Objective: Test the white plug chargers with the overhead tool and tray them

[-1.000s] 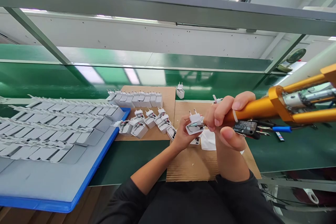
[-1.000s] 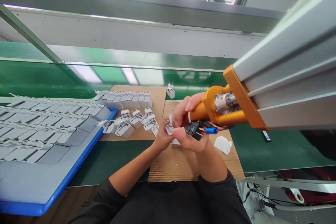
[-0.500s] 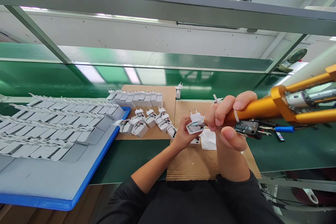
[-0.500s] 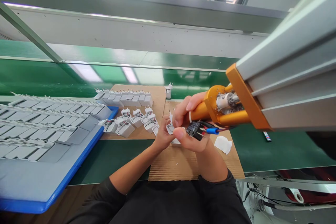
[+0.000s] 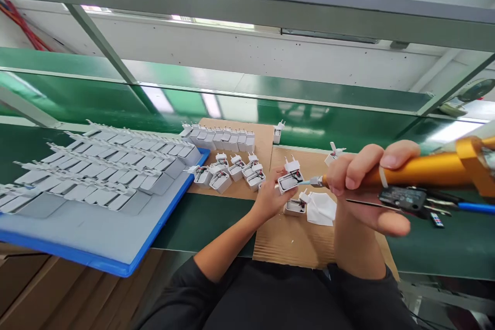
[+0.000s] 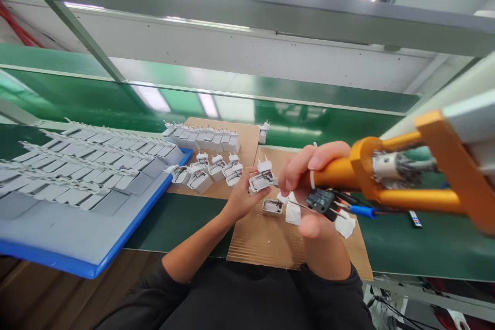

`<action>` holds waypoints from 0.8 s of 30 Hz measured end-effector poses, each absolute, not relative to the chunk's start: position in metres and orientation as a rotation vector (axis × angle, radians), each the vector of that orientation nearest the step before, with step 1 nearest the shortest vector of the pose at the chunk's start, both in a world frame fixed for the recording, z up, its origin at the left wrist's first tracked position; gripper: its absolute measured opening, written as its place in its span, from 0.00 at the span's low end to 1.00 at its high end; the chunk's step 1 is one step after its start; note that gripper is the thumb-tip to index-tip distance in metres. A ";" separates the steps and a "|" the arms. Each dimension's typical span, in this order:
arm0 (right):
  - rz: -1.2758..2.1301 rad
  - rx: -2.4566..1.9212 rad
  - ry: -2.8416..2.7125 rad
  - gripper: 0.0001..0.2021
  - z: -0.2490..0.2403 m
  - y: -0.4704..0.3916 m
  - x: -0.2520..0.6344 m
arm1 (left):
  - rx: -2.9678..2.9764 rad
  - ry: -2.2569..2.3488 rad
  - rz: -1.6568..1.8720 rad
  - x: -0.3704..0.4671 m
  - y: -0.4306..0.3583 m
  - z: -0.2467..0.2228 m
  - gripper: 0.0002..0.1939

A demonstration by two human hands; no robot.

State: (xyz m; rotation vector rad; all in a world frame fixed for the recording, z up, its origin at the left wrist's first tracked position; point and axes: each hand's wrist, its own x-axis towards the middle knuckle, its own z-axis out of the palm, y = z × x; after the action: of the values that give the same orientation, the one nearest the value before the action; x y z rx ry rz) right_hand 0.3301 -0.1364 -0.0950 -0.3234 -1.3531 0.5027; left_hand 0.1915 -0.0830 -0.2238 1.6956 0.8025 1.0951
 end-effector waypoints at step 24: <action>0.436 -0.356 -1.358 0.26 -0.126 -0.121 0.397 | 2.341 1.827 1.038 0.097 -0.056 -0.230 0.31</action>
State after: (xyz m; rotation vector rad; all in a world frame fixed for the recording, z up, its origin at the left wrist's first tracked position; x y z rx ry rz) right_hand 0.3966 -0.1213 -0.1263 -0.3557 -1.3576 0.4365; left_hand 0.0971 -0.0563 -0.2302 2.3407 1.8274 1.0382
